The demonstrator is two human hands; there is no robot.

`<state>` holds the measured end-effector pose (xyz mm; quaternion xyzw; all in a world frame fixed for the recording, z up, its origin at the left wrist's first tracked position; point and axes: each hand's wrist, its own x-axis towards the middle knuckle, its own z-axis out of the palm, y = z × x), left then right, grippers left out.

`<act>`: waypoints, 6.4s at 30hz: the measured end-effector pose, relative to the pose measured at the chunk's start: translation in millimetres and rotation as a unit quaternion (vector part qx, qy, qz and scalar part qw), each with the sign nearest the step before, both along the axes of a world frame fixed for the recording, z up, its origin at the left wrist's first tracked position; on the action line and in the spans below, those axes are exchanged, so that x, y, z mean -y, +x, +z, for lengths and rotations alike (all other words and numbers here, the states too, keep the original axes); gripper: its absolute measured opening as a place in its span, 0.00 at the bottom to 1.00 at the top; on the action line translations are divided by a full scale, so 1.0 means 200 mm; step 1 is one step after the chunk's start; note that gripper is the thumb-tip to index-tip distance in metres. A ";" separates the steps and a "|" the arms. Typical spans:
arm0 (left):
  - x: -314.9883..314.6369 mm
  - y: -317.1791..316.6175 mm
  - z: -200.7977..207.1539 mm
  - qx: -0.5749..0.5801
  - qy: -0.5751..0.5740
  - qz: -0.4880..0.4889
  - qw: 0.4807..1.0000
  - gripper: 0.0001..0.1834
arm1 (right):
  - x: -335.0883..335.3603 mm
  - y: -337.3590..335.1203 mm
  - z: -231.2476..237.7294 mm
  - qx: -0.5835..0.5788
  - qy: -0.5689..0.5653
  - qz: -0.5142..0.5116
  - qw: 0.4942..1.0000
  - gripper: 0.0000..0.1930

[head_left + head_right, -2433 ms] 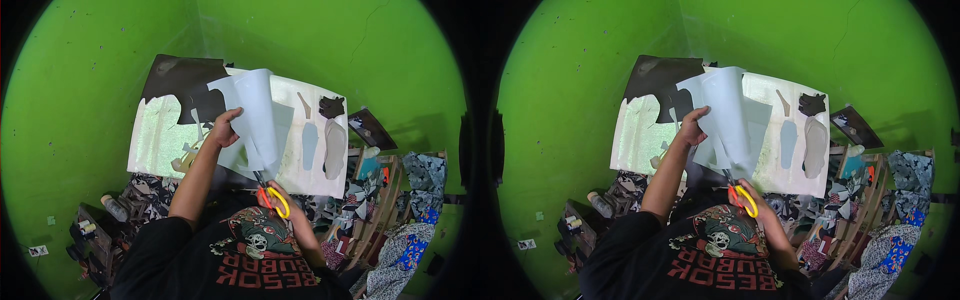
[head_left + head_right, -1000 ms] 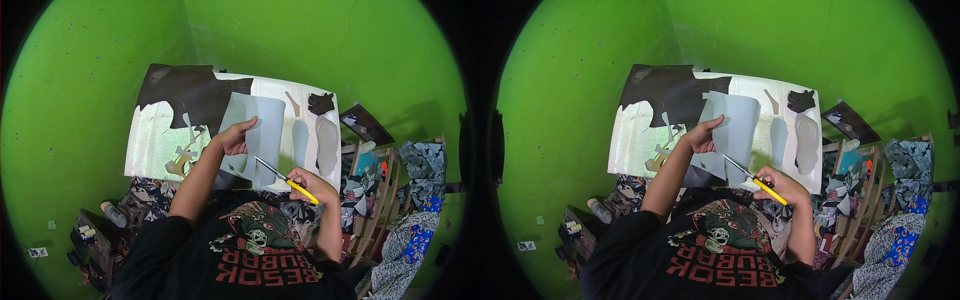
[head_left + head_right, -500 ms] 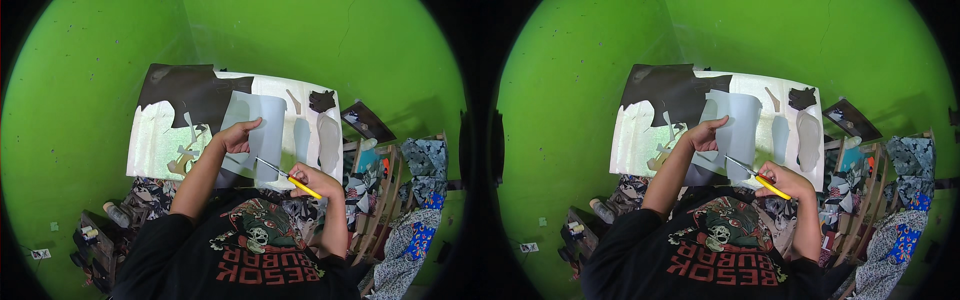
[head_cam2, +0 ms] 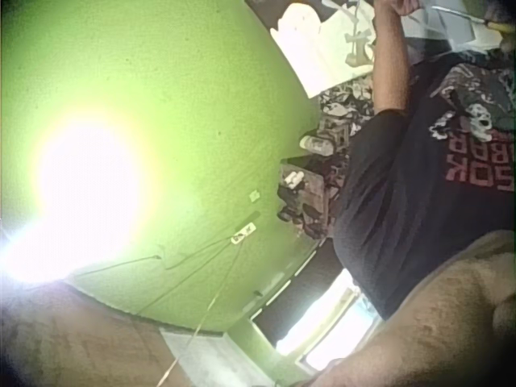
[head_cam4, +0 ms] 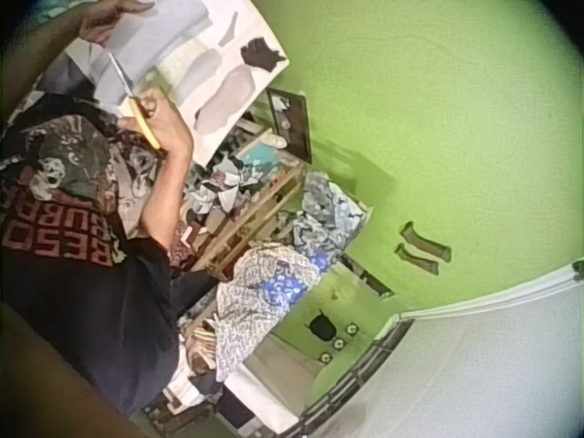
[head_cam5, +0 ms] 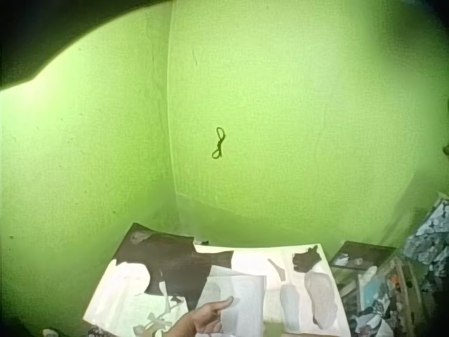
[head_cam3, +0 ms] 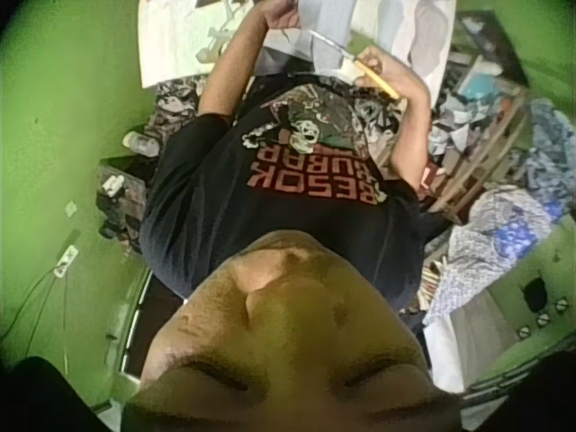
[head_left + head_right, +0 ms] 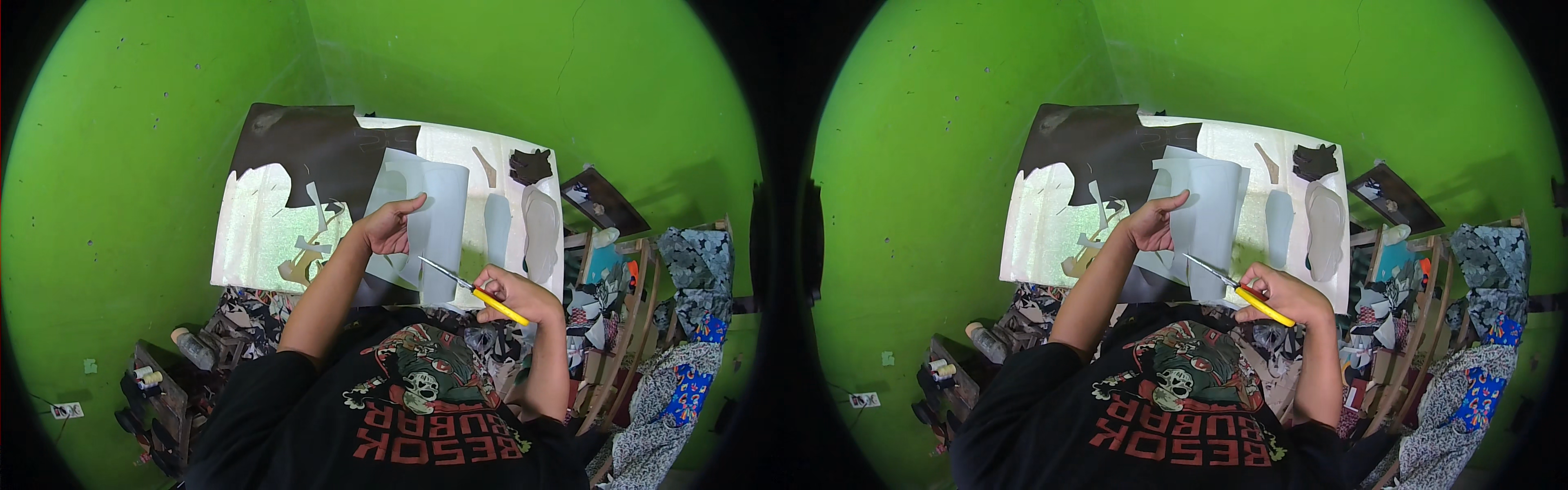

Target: Cutting out a specific pattern from a light-colored material using scissors.

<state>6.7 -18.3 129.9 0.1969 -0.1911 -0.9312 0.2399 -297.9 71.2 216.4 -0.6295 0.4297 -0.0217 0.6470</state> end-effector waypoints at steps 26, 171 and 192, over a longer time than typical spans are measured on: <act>-0.13 -0.07 0.02 -0.009 -0.001 -0.057 0.998 0.36 | 0.03 -0.03 -0.03 0.098 0.095 0.074 0.988 0.27; -0.03 -0.10 -0.11 -0.038 -0.172 0.099 0.979 0.48 | 0.04 0.40 -0.15 0.023 -0.060 -0.213 0.975 0.30; 0.11 -0.10 -0.07 -0.064 -0.057 0.274 0.958 0.31 | -0.05 0.45 -0.20 0.132 0.067 -0.280 0.948 0.24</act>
